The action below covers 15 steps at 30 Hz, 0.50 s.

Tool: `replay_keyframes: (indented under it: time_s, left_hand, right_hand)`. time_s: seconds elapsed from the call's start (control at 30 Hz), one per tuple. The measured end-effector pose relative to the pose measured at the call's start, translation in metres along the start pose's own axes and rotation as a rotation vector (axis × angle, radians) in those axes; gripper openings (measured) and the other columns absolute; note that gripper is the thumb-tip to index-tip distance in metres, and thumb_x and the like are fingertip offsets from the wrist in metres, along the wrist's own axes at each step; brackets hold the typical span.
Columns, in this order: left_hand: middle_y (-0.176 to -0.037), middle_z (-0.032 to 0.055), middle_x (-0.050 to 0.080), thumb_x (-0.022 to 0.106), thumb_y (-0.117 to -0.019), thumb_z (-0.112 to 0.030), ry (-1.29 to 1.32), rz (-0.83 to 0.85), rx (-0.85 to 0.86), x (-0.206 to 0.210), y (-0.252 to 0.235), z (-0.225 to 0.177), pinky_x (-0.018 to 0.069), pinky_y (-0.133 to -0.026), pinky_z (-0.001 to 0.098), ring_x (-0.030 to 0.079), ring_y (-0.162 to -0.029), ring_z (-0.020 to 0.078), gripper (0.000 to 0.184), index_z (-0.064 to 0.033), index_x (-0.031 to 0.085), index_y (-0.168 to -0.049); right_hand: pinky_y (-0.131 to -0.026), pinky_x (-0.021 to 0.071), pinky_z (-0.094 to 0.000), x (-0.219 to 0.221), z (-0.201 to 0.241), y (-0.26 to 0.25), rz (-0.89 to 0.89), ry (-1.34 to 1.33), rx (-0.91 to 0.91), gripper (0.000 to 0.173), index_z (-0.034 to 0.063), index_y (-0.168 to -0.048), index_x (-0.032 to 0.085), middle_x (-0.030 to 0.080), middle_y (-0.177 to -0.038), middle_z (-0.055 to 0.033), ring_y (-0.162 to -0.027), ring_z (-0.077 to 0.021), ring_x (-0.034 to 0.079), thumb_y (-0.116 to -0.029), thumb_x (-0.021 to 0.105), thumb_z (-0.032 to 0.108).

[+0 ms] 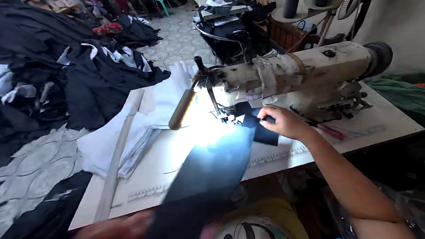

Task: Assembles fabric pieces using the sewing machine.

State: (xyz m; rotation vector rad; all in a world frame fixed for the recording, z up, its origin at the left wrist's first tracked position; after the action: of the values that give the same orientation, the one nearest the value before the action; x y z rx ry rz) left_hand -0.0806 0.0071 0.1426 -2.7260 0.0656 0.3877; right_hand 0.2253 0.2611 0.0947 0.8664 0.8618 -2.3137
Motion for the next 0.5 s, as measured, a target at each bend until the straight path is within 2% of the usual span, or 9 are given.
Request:
replay_keyframes:
  time_s: [0.07, 0.1, 0.17, 0.23, 0.3, 0.37, 0.43, 0.47, 0.5]
  left_hand:
    - [-0.113, -0.0237, 0.066, 0.058, -0.1026, -0.018, 0.065, 0.085, -0.067, 0.056, -0.034, 0.020, 0.0531, -0.084, 0.0119, 0.062, -0.098, -0.0108, 0.022, -0.0312, 0.061, -0.120]
    - [-0.105, -0.0206, 0.066, 0.056, -0.1026, -0.015, 0.076, 0.128, -0.079, 0.081, -0.042, 0.041, 0.0526, -0.081, 0.0114, 0.061, -0.093, -0.0118, 0.015, -0.0240, 0.062, -0.112]
    - [-0.099, -0.0066, 0.070, 0.053, -0.1011, -0.005, 0.126, 0.217, -0.089, 0.119, -0.043, 0.079, 0.0536, -0.084, 0.0147, 0.064, -0.091, -0.0075, 0.013, -0.0049, 0.065, -0.106]
    - [-0.101, 0.0029, 0.073, 0.051, -0.0994, 0.000, 0.163, 0.290, -0.120, 0.139, -0.041, 0.104, 0.0535, -0.088, 0.0172, 0.066, -0.094, -0.0030, 0.019, 0.0050, 0.068, -0.107]
    - [-0.105, -0.0015, 0.073, 0.055, -0.1011, -0.004, 0.277, 0.304, -0.200, 0.143, -0.041, 0.114, 0.0564, -0.090, 0.0191, 0.068, -0.095, -0.0018, 0.018, 0.0009, 0.068, -0.112]
    - [-0.104, -0.0116, 0.074, 0.058, -0.1020, -0.012, 0.467, 0.300, -0.237, 0.137, -0.047, 0.119, 0.0568, -0.090, 0.0197, 0.069, -0.097, -0.0025, 0.014, -0.0156, 0.070, -0.110]
    - [-0.104, -0.0145, 0.075, 0.054, -0.1029, -0.013, 0.598, 0.336, -0.286, 0.128, -0.053, 0.123, 0.0536, -0.096, 0.0203, 0.068, -0.102, -0.0029, 0.024, -0.0221, 0.076, -0.105]
    - [-0.107, -0.0129, 0.076, 0.050, -0.1028, -0.010, 0.598, 0.340, -0.331, 0.123, -0.054, 0.128, 0.0533, -0.096, 0.0206, 0.068, -0.103, -0.0024, 0.029, -0.0191, 0.077, -0.109]
    - [-0.110, -0.0112, 0.074, 0.047, -0.1027, -0.007, 0.559, 0.344, -0.383, 0.118, -0.054, 0.132, 0.0533, -0.094, 0.0204, 0.067, -0.101, -0.0024, 0.032, -0.0137, 0.074, -0.120]
  right_hand:
    - [-0.102, 0.0513, -0.0531, -0.003, -0.027, 0.025, 0.026, 0.086, 0.198, 0.029, -0.0050, -0.120, 0.066, 0.063, -0.133, -0.0215, -0.122, -0.0340, 0.063, -0.0934, 0.068, 0.006]
    - [-0.103, 0.0508, -0.0548, -0.012, -0.036, 0.046, -0.034, 0.126, 0.281, 0.036, -0.0027, -0.129, 0.064, 0.061, -0.139, -0.0205, -0.124, -0.0350, 0.062, -0.0947, 0.067, 0.007]
    - [-0.097, 0.0526, -0.0594, -0.036, -0.051, 0.092, -0.220, 0.271, 0.460, 0.034, -0.0038, -0.129, 0.065, 0.063, -0.132, -0.0261, -0.117, -0.0433, 0.064, -0.0961, 0.062, 0.004]
    - [-0.098, 0.0475, -0.0663, -0.048, -0.074, 0.131, -0.305, 0.435, 0.621, 0.031, -0.0095, -0.124, 0.066, 0.061, -0.127, -0.0353, -0.118, -0.0541, 0.059, -0.0960, 0.058, -0.001]
    - [-0.097, 0.0474, -0.0666, -0.048, -0.095, 0.153, -0.349, 0.548, 0.652, 0.028, -0.0113, -0.120, 0.068, 0.063, -0.121, -0.0374, -0.115, -0.0564, 0.060, -0.0984, 0.055, 0.000]
    - [-0.093, 0.0495, -0.0661, -0.050, -0.095, 0.152, -0.400, 0.575, 0.619, 0.027, -0.0141, -0.115, 0.068, 0.065, -0.114, -0.0375, -0.109, -0.0559, 0.063, -0.1018, 0.051, 0.002]
    - [-0.086, 0.0549, -0.0584, -0.045, -0.069, 0.140, -0.464, 0.474, 0.549, 0.031, -0.0170, -0.115, 0.064, 0.069, -0.106, -0.0336, -0.097, -0.0463, 0.070, -0.1045, 0.047, 0.006]
    - [-0.080, 0.0584, -0.0450, -0.039, -0.048, 0.129, -0.471, 0.358, 0.478, 0.033, -0.0152, -0.114, 0.064, 0.071, -0.096, -0.0251, -0.087, -0.0310, 0.072, -0.1053, 0.044, 0.010]
    - [-0.073, 0.0564, -0.0280, -0.026, -0.022, 0.116, -0.417, 0.185, 0.393, 0.034, -0.0115, -0.112, 0.062, 0.069, -0.086, -0.0124, -0.077, -0.0115, 0.067, -0.1059, 0.040, 0.014]
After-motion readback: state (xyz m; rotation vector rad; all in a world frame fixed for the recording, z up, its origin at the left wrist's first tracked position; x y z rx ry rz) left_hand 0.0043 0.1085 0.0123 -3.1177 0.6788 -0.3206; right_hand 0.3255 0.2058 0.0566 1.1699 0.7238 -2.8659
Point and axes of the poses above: each hand's wrist, its own y-axis away from the middle knuckle, its own x-axis out of the palm, z = x × y, the point moved 5 cm from there along -y, towards the middle knuckle
